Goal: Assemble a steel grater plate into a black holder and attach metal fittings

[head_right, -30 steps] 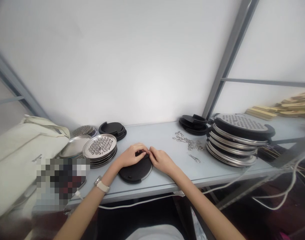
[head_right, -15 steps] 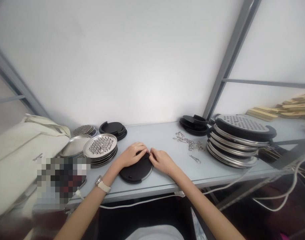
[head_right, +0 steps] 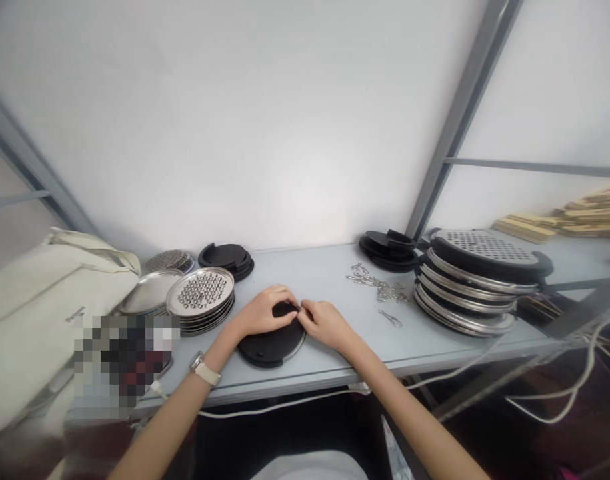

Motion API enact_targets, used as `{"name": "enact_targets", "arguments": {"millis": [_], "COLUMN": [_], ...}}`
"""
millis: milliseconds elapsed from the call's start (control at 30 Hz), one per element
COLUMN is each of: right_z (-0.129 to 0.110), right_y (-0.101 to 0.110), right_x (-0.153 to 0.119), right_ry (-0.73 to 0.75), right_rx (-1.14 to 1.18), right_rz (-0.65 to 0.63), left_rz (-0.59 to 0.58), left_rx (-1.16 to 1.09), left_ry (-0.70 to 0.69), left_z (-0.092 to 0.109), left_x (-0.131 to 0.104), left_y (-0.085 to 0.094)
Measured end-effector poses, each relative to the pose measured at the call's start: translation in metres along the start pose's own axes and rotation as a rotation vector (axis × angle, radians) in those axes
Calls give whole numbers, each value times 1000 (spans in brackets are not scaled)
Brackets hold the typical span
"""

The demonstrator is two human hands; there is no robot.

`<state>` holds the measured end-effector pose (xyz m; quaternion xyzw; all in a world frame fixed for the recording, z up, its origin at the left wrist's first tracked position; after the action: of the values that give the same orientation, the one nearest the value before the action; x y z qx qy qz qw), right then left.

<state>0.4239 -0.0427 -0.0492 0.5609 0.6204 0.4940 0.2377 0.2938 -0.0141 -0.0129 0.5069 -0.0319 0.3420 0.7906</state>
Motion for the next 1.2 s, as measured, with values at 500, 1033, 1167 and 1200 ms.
{"name": "enact_targets", "arguments": {"millis": [500,1033,1167,1200], "right_z": [4,3,1,0], "right_y": [-2,-1,0,1], "right_x": [0,-1,-1,-1], "right_ry": [-11,-8,-5,-3], "right_rx": [51,70,71,67], "right_rz": [7,-8,-8,-7], "left_rz": [-33,-44,-42,-38], "left_rx": [-15,19,16,15], "left_ry": [-26,-54,-49,-50], "left_z": [3,2,1,1], "left_x": [0,0,0,0], "left_y": [-1,-2,-3,-3]}}
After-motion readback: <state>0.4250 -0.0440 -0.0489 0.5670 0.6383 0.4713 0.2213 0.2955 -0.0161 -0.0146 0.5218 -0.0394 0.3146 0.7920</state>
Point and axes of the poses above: each hand's wrist, its own x-axis towards the middle knuckle, its own y-axis out of the back of the hand, z = x × y, the point moved 5 cm from there along x, towards the middle knuckle, and after that the axes turned 3 degrees about -x, right-handed, at the moved point
